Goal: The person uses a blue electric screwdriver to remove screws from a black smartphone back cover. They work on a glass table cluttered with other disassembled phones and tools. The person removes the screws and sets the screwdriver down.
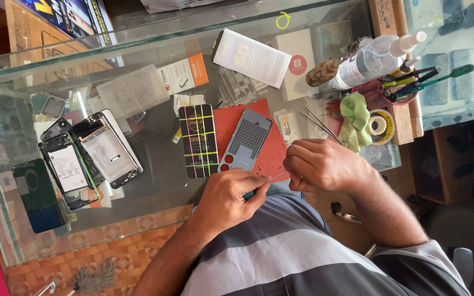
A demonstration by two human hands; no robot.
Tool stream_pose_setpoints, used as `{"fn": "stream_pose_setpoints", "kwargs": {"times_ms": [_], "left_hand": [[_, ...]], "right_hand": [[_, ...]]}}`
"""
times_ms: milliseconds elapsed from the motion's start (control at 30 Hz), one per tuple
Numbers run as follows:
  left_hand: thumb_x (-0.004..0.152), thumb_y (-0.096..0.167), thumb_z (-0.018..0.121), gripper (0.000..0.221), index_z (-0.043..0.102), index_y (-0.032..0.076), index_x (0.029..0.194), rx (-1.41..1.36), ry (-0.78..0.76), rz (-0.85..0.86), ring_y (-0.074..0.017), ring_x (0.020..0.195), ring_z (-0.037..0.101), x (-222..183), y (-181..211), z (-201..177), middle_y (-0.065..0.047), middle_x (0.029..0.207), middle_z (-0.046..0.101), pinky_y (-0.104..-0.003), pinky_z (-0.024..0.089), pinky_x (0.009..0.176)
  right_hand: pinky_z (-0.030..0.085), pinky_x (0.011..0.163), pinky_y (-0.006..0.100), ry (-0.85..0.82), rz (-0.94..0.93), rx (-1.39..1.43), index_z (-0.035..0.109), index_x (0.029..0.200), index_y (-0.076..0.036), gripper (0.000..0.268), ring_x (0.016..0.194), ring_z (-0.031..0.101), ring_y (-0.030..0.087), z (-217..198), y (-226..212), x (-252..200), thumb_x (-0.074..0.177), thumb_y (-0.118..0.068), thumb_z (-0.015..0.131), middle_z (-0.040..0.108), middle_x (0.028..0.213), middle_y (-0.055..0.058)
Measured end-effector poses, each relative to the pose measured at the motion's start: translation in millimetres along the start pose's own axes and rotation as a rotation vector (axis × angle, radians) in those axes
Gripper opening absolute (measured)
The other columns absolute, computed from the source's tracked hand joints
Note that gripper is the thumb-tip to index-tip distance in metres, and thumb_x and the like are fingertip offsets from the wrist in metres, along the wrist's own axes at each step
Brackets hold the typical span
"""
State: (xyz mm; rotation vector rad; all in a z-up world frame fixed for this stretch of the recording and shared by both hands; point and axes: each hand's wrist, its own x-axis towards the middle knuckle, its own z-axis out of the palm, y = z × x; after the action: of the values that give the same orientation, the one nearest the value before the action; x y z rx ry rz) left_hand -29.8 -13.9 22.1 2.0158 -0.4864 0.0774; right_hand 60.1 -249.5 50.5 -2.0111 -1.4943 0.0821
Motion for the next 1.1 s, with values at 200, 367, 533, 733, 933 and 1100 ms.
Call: {"fn": "stream_pose_setpoints", "kwargs": {"times_ms": [200,367,533,733,933,1100], "left_hand": [[0.086,0.009,0.077,0.007,0.078,0.005,0.092,-0.121,-0.048,-0.118,-0.0222,0.069,0.074,-11,-5,1,-0.009,0.083,0.077,-0.032,0.058,0.061],[0.089,0.009,0.077,0.009,0.078,0.004,0.095,-0.237,-0.082,-0.16,-0.0201,0.07,0.076,-18,-11,-1,-0.009,0.084,0.078,-0.029,0.059,0.063],[0.092,0.011,0.075,0.014,0.078,0.0,0.101,-0.315,-0.023,-0.232,-0.0153,0.08,0.079,-29,-24,-20,-0.01,0.092,0.08,-0.026,0.061,0.07],[0.098,0.017,0.068,0.022,0.078,-0.002,0.106,-0.543,0.211,-0.599,-0.0099,0.066,0.068,-27,-45,-4,-0.007,0.086,0.079,-0.024,0.056,0.058],[0.103,0.019,0.064,0.028,0.075,-0.005,0.11,-0.996,0.483,-0.654,-0.0129,0.072,0.067,-2,-66,31,-0.013,0.095,0.076,-0.028,0.055,0.063],[0.109,0.027,0.058,0.038,0.07,-0.004,0.127,-0.503,0.325,-0.355,-0.0156,0.104,0.066,13,-68,48,-0.015,0.124,0.068,-0.031,0.055,0.088]], "right_hand": [[0.053,0.062,0.04,-0.019,-0.044,-0.046,0.06,0.088,0.001,0.032,0.072,0.062,0.028,8,-1,-3,0.075,-0.02,0.08,0.055,0.083,0.009],[0.052,0.058,0.041,-0.015,-0.067,-0.122,0.058,0.085,0.001,0.026,0.068,0.061,0.028,10,3,-7,0.077,-0.012,0.078,0.053,0.078,0.01],[0.05,0.052,0.044,0.045,0.119,-0.137,0.051,0.074,-0.003,0.017,0.059,0.058,0.03,3,18,-28,0.062,-0.003,0.063,0.053,0.07,0.011],[0.051,0.06,0.044,0.109,0.558,-0.047,0.053,0.084,-0.001,0.009,0.063,0.061,0.032,46,26,-38,0.083,0.002,0.061,0.057,0.078,0.013],[0.057,0.094,0.038,0.304,0.507,0.929,0.033,0.143,0.002,0.066,0.115,0.066,0.023,108,-8,-18,0.083,0.002,0.06,0.053,0.142,0.019],[0.058,0.068,0.036,0.39,1.023,1.066,0.051,0.137,0.005,0.052,0.078,0.07,0.021,145,-9,-21,0.086,0.0,0.061,0.068,0.097,0.018]]}}
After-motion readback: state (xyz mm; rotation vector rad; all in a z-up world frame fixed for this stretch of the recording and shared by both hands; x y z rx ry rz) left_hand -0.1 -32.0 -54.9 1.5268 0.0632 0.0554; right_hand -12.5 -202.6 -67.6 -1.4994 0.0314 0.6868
